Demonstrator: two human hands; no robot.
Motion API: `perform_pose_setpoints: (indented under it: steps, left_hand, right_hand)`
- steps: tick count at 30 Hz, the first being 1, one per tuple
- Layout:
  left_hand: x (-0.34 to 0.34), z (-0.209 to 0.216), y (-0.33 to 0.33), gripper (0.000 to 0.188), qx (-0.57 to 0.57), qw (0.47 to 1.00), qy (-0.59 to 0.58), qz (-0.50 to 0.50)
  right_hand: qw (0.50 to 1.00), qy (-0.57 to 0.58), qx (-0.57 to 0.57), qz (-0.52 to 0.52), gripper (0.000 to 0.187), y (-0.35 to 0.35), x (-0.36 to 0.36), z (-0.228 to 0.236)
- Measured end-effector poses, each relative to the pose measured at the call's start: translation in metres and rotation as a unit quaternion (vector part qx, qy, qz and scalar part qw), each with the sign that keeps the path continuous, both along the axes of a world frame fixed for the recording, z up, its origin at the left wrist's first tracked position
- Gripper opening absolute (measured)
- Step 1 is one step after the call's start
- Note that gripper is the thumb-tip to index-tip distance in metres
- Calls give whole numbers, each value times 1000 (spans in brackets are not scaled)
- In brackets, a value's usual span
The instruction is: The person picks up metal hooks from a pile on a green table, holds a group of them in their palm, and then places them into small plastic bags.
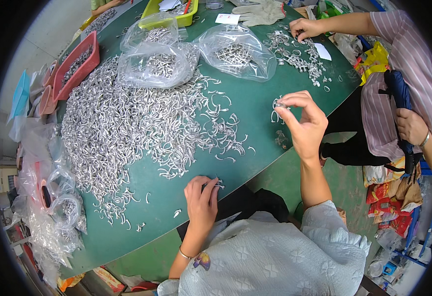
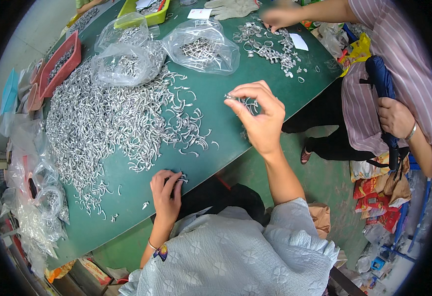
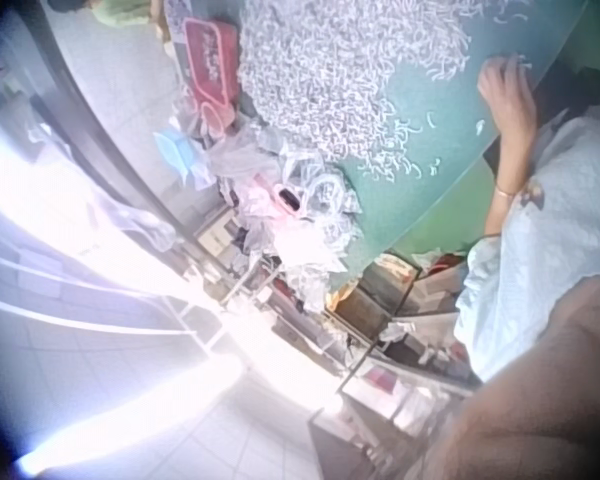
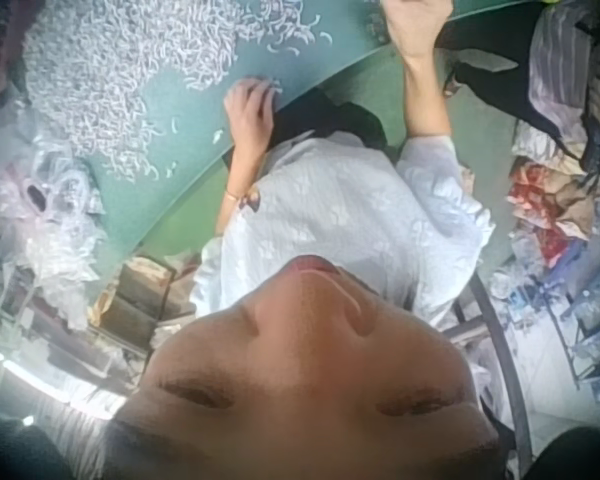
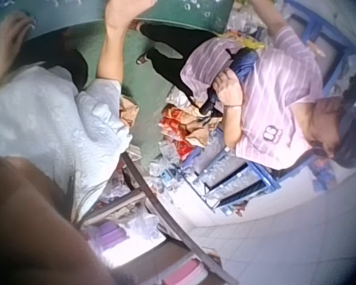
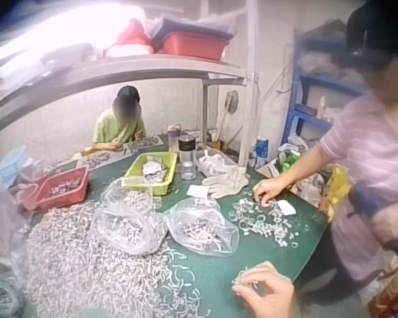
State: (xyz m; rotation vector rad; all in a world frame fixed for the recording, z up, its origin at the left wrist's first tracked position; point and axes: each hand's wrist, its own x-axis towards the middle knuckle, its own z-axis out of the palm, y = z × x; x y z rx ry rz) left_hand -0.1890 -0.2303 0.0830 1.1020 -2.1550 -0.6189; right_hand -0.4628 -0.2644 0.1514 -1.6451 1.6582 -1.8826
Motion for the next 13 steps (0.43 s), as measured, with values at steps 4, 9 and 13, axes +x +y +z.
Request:
perform_pose_setpoints:
  steps: [4,9,13]
  left_hand:
    - [1,-2,0,27,-1,1000,1,1]
    - [1,-2,0,27,2,1000,3,-1]
    - [1,-2,0,29,2,1000,10,1]
  right_hand:
    - [996,80,-46,2,20,3,8,7]
    - [991,123,-58,7,22,8,10,12]
    - [990,126,-66,25,21,9,12,14]
